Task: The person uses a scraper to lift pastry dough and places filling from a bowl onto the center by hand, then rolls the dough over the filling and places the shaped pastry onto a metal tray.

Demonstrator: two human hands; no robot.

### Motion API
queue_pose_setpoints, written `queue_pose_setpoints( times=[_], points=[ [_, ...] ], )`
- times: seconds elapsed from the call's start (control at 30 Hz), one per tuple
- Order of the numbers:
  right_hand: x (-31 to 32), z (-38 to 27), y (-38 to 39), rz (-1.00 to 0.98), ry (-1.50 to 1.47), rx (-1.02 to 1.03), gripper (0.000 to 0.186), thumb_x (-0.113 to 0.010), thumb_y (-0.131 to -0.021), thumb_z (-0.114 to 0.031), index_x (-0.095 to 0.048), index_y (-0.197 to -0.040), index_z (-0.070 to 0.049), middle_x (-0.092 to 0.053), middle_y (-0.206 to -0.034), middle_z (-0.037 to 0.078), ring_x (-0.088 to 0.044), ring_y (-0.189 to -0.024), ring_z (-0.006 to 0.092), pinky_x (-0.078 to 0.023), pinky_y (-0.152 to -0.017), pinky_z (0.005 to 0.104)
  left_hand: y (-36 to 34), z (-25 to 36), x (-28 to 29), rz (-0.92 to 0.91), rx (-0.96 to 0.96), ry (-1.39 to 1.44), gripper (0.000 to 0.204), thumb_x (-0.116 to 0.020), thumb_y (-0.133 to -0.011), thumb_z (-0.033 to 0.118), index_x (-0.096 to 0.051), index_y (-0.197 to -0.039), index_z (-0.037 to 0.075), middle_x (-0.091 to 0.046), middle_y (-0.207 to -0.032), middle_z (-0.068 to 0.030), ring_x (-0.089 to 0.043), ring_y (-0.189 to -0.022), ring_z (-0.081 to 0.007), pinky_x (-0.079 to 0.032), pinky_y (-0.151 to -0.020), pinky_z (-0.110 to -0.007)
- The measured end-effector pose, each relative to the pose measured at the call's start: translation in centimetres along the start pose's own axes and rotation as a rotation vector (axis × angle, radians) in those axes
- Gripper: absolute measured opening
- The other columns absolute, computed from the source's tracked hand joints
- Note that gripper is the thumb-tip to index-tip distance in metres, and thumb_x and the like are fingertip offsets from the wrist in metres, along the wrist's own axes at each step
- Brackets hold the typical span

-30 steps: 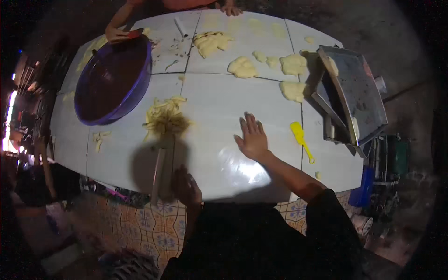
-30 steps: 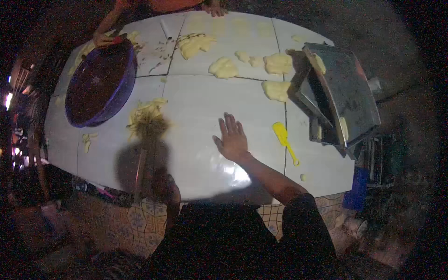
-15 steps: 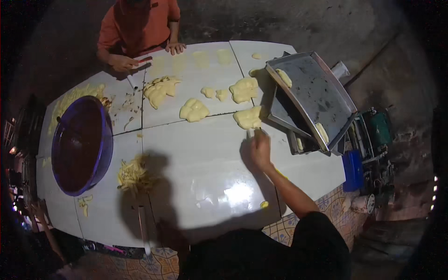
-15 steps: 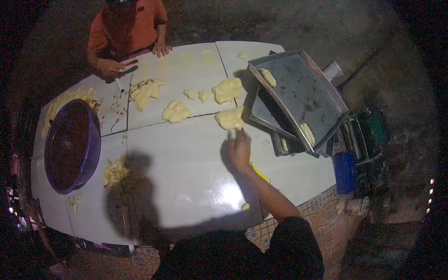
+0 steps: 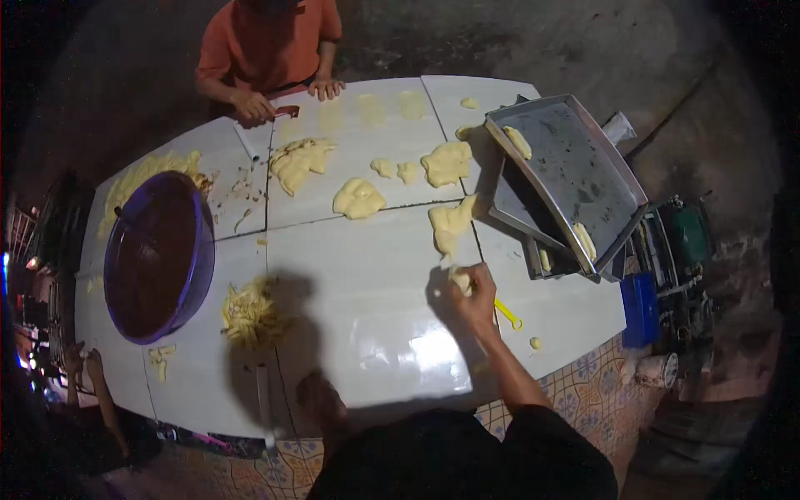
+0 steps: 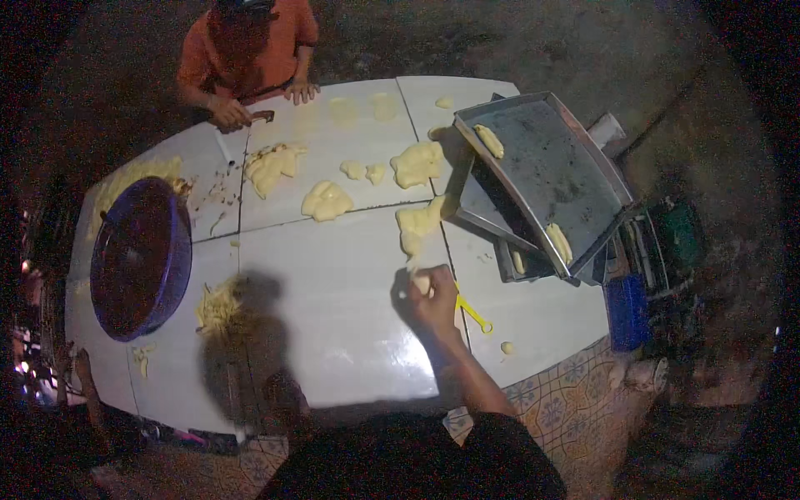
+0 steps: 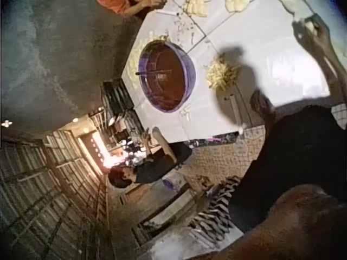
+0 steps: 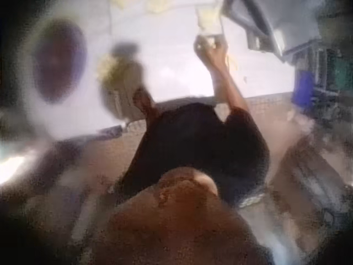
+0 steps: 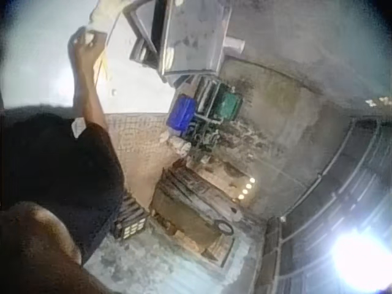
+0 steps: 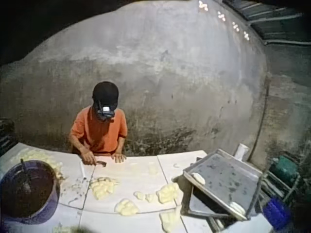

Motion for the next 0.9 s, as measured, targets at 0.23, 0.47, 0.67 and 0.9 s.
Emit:
queue_pose_setpoints(
  times=[0.23,0.47,0.67,0.9],
  points=[
    [-4.7,-11.2,11.3,-0.926,-0.243,0.296,0.056,-0.066,-0.074,-0.004,-0.046,-0.126,-0.004,-0.037,-0.131,0.022,-0.044,-0.117,0.0375,-0.041,-0.097,0.0433,-0.1,4.7,-5.6,-0.508,0.753,1.354,0.039,-0.054,-0.091,0.007,-0.043,-0.128,0.000,-0.051,-0.122,-0.0158,-0.051,-0.114,-0.0264,-0.046,-0.092,-0.040],
    [-6.4,-9.0,12.7,-0.622,-0.483,-0.178,0.037,-0.054,-0.089,-0.002,-0.050,-0.126,-0.003,-0.049,-0.121,0.008,-0.053,-0.103,0.0185,-0.046,-0.084,0.0283,0.2,5.1,-6.5,-0.189,0.550,1.316,0.020,-0.045,-0.094,0.002,-0.042,-0.114,0.004,-0.052,-0.115,-0.0102,-0.054,-0.108,-0.0209,-0.045,-0.092,-0.034],
    [-8.5,-7.7,14.6,-0.660,-0.056,0.132,0.028,-0.052,-0.086,-0.009,-0.056,-0.113,0.000,-0.054,-0.113,0.025,-0.056,-0.097,0.0421,-0.048,-0.085,0.0420,-0.8,3.5,-2.1,-0.098,0.027,0.127,0.033,-0.056,-0.085,0.003,-0.052,-0.117,0.001,-0.045,-0.127,-0.0244,-0.041,-0.124,-0.0346,-0.033,-0.102,-0.047],
    [-7.2,-8.9,16.2,-0.787,0.343,0.617,0.060,-0.063,-0.076,-0.015,-0.041,-0.130,0.002,-0.040,-0.137,0.022,-0.039,-0.128,0.0342,-0.038,-0.101,0.0436,-1.2,6.8,-1.3,-0.453,-0.341,0.135,0.063,-0.058,-0.086,0.029,-0.035,-0.137,0.000,-0.039,-0.137,-0.0243,-0.034,-0.130,-0.0383,-0.023,-0.109,-0.046]
  ],
)
Point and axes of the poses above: each hand's wrist, its own y-axis away from the middle knuckle, its own x-axis out of the back of the hand, z = x × y, the point moved 6 cm from there along -y, towards the middle knuckle
